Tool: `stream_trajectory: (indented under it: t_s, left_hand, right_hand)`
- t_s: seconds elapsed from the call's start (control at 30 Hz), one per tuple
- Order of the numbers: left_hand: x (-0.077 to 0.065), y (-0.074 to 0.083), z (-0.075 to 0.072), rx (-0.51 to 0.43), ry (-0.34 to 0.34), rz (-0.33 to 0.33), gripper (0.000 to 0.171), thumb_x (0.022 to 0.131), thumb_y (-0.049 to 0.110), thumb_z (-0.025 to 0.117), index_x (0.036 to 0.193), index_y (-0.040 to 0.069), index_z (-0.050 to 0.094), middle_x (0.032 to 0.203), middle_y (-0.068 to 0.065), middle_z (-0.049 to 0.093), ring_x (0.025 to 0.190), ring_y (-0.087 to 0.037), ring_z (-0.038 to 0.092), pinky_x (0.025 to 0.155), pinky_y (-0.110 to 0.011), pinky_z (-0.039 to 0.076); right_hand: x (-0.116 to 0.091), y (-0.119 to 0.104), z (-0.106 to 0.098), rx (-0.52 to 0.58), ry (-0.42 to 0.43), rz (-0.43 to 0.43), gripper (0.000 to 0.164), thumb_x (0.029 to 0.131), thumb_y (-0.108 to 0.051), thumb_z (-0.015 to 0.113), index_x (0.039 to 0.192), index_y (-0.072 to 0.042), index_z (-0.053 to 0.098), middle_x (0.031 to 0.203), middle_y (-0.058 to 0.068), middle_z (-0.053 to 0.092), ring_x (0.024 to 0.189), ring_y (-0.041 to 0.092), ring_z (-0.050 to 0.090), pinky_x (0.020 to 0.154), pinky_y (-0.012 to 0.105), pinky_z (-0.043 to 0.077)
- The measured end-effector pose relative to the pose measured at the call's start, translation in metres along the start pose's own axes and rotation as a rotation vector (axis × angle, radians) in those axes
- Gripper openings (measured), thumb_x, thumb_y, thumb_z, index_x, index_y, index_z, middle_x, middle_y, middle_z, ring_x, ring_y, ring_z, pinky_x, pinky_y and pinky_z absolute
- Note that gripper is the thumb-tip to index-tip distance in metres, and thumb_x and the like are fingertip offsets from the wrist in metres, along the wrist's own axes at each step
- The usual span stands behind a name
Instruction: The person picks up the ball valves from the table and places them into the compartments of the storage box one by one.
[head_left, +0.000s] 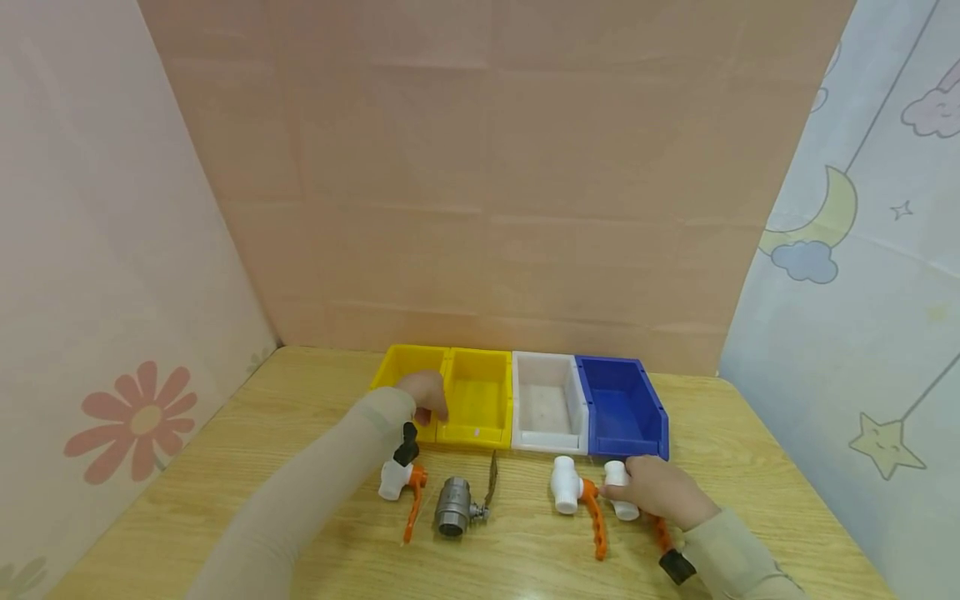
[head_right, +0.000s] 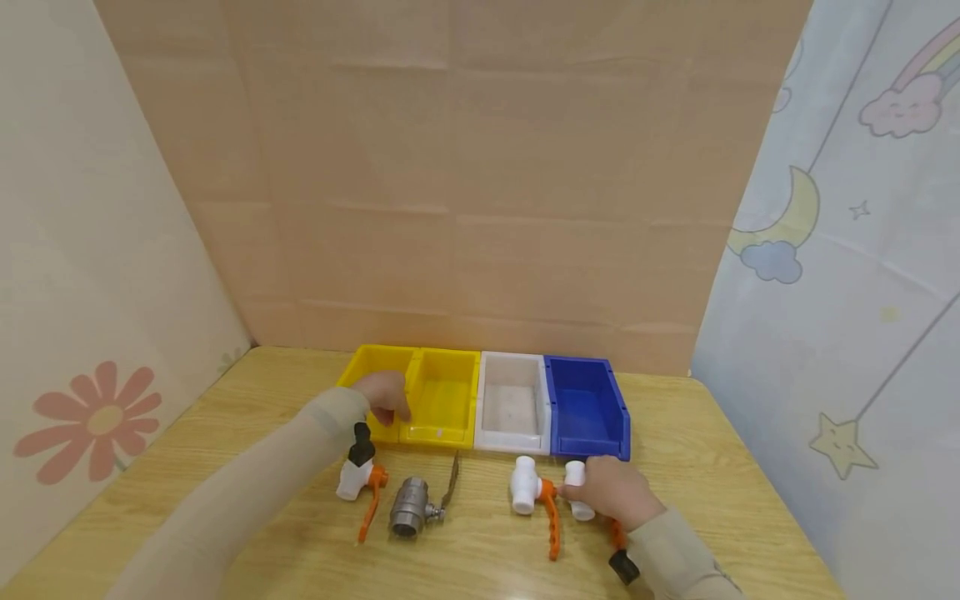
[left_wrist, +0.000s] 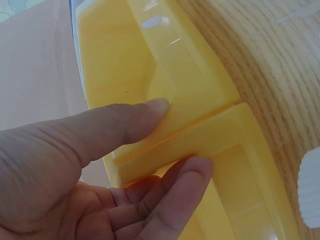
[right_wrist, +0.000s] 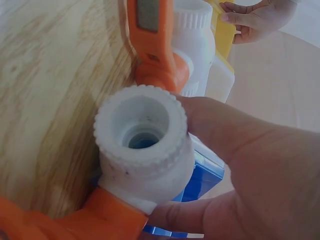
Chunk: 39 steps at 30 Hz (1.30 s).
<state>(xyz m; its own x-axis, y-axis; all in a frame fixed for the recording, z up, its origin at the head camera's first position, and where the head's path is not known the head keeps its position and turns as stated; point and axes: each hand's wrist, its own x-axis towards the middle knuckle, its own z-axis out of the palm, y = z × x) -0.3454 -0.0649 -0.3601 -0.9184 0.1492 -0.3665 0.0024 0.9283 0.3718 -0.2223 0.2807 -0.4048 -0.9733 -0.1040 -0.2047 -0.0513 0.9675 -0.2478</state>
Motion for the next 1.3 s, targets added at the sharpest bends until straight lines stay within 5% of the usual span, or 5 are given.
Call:
stream_trajectory:
  t_s: [0.5,1.3]
  left_hand:
    - [0.011,-0.002,0.005,-0.001,-0.015,-0.014,0.019,0.076,0.016,0.081,0.084,0.006,0.067,0.069,-0.008,0.061,0.053,-0.018,0.057,0.057,-0.029,0.055]
    - [-0.003,0.002,-0.002,0.025,-0.003,-0.002,0.017,0.079,0.016,0.080,0.085,0.005,0.068,0.067,-0.007,0.060,0.054,-0.017,0.058,0.054,-0.025,0.053]
  right_hand:
    - [-0.005,0.000,-0.004,0.029,-0.024,0.017,0.051,0.079,-0.053,0.072,0.088,-0.004,0.061,0.073,0.003,0.055,0.065,0.018,0.050,0.060,0.035,0.040]
    - [-0.002,-0.011,-0.042,0.034,0.094,-0.082,0.038,0.083,-0.041,0.072,0.075,-0.009,0.054,0.063,0.001,0.045,0.058,0.016,0.044,0.054,0.029,0.033]
